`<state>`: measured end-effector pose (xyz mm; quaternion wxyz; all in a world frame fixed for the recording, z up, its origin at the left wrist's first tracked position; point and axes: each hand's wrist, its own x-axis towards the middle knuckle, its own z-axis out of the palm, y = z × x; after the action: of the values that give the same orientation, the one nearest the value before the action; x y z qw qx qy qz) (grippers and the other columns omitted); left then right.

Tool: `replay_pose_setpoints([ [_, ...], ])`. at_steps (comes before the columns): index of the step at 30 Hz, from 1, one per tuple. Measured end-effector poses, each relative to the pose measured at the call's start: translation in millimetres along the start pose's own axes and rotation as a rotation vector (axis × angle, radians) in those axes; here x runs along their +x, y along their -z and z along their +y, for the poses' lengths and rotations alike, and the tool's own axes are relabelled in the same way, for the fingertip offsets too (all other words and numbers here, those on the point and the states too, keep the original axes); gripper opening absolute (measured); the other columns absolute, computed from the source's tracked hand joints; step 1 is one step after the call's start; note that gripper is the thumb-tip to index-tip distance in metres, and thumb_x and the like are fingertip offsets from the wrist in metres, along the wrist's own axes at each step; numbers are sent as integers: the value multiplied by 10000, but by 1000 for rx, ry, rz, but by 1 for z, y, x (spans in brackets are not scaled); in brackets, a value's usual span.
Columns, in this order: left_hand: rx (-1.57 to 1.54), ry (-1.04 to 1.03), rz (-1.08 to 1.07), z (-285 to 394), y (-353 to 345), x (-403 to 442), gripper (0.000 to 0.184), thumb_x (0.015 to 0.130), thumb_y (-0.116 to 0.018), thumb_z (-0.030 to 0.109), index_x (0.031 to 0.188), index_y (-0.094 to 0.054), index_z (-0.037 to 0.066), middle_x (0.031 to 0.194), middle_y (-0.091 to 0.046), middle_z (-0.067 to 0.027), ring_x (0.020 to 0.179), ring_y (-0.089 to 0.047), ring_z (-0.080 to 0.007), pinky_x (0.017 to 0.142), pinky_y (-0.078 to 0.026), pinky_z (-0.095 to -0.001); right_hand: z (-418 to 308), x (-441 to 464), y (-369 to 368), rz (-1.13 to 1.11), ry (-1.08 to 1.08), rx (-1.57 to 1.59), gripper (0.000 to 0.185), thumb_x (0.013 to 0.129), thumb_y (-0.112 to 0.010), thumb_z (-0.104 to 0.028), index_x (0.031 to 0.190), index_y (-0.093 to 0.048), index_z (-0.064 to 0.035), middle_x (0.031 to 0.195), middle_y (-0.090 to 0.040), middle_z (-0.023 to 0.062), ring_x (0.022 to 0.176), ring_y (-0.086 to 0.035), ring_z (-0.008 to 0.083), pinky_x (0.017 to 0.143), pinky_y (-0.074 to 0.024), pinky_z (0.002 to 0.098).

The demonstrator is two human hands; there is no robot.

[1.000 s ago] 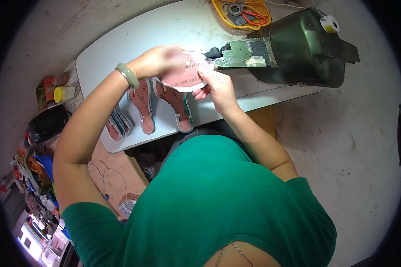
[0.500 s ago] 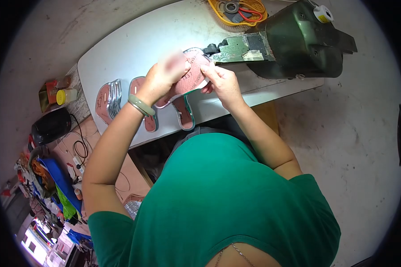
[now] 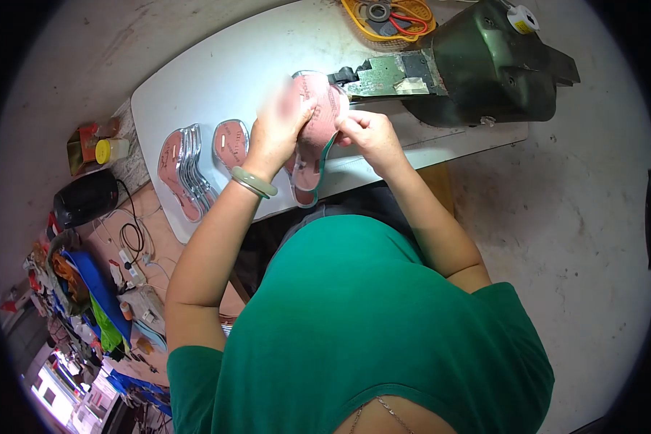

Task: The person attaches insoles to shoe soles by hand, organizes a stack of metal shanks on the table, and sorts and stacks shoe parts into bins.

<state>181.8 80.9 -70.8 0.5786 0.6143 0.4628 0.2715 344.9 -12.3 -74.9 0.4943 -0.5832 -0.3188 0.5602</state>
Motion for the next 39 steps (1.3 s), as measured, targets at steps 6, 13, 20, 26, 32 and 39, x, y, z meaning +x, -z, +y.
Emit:
replay_pose_setpoints([
  [6, -50, -67, 54, -5, -9, -2, 497, 822, -721, 278, 1196, -536, 6, 1028, -671, -206, 944, -669, -254, 824, -507, -333, 26, -12, -4, 18, 166, 57, 206, 931, -582, -177, 1011, -655, -1, 890, -658, 5, 753, -565, 51, 680, -451, 212],
  [13, 86, -39, 198, 0, -14, -1, 531, 789, -737, 379, 1082, -529, -11, 973, -674, -202, 916, -664, -327, 812, -505, -383, 58, -16, -13, 20, 42, 94, 228, 951, -583, -213, 1055, -636, -16, 891, -638, -9, 787, -555, 44, 712, -448, 204],
  [20, 233, -15, 354, 3, -16, 7, 682, 759, -748, 425, 1143, -456, -57, 1020, -637, -264, 960, -639, -373, 846, -490, -405, 43, -8, -11, 46, 6, 337, 226, 955, -585, -232, 1011, -639, -19, 877, -641, -7, 766, -564, 46, 698, -456, 201],
  [26, 263, 4, 477, -6, -20, 22, 533, 775, -771, 353, 1005, -551, -75, 926, -655, -156, 867, -639, -228, 810, -497, -318, 24, 0, -2, -41, -123, 419, 225, 952, -586, -227, 987, -644, -12, 855, -659, 16, 725, -592, 63, 666, -473, 208],
  [32, -5, 284, 372, 6, -13, 26, 600, 787, -744, 356, 1104, -495, -89, 998, -636, -178, 891, -634, -241, 807, -500, -334, 5, 2, -2, -86, -176, 369, 219, 941, -603, -220, 969, -648, -7, 836, -665, 25, 704, -599, 68, 649, -476, 212],
  [39, -609, 161, 136, 2, 18, 9, 317, 885, -675, 252, 1018, -581, -19, 909, -661, -90, 802, -638, -128, 693, -511, -253, 4, -3, -38, -65, 5, -25, 208, 924, -628, -208, 922, -670, -4, 824, -669, 4, 694, -598, 64, 640, -481, 229],
])
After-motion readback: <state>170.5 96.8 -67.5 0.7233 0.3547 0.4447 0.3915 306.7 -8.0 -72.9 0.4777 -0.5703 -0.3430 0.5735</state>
